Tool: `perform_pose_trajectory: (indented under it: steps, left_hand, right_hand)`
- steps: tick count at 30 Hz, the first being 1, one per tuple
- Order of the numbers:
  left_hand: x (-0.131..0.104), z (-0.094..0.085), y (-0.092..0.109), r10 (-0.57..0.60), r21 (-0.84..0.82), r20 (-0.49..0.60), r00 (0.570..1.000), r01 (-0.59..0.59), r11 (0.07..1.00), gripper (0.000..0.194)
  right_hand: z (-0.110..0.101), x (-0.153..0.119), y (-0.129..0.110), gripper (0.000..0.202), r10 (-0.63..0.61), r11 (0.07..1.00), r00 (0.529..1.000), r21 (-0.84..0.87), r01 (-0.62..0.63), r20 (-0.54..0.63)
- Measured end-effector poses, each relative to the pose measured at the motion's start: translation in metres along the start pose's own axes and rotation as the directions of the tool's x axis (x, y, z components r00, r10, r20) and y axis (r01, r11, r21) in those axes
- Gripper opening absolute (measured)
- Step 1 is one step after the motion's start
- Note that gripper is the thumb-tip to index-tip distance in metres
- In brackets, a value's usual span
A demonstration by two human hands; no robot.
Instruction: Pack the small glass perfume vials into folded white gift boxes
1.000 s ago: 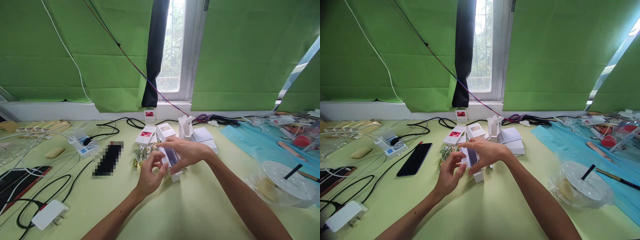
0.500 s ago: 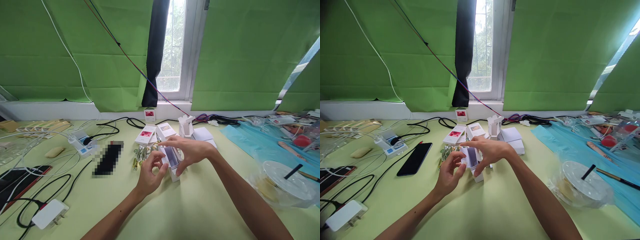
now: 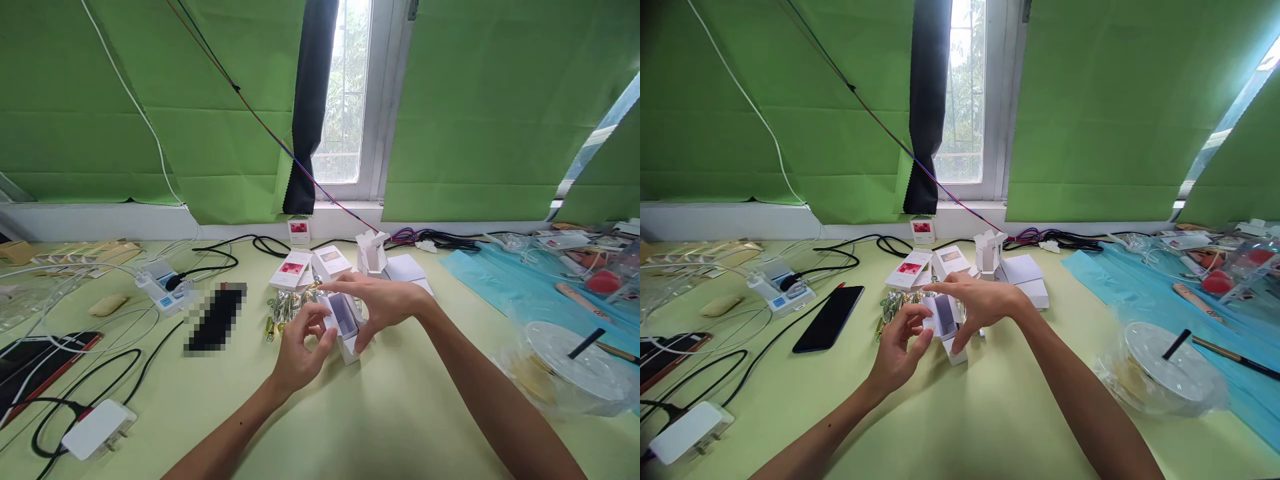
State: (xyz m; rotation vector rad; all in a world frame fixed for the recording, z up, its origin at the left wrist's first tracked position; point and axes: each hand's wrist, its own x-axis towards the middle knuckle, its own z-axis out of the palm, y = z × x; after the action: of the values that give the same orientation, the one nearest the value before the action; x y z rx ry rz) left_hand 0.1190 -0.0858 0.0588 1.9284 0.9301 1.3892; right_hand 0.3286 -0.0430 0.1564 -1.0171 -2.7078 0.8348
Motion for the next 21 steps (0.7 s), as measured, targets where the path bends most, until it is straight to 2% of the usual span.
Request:
perform_pose_trajectory:
  steps: [21]
  left_hand:
    - [-0.0011,0.0005,-0.0036,0.01,-0.001,0.014,1.0,-0.01,1.0,0.009]
  right_hand:
    - [0.0001,0.0005,-0.0006,0.113,0.02,1.0,0.999,-0.018,-0.019,0.031]
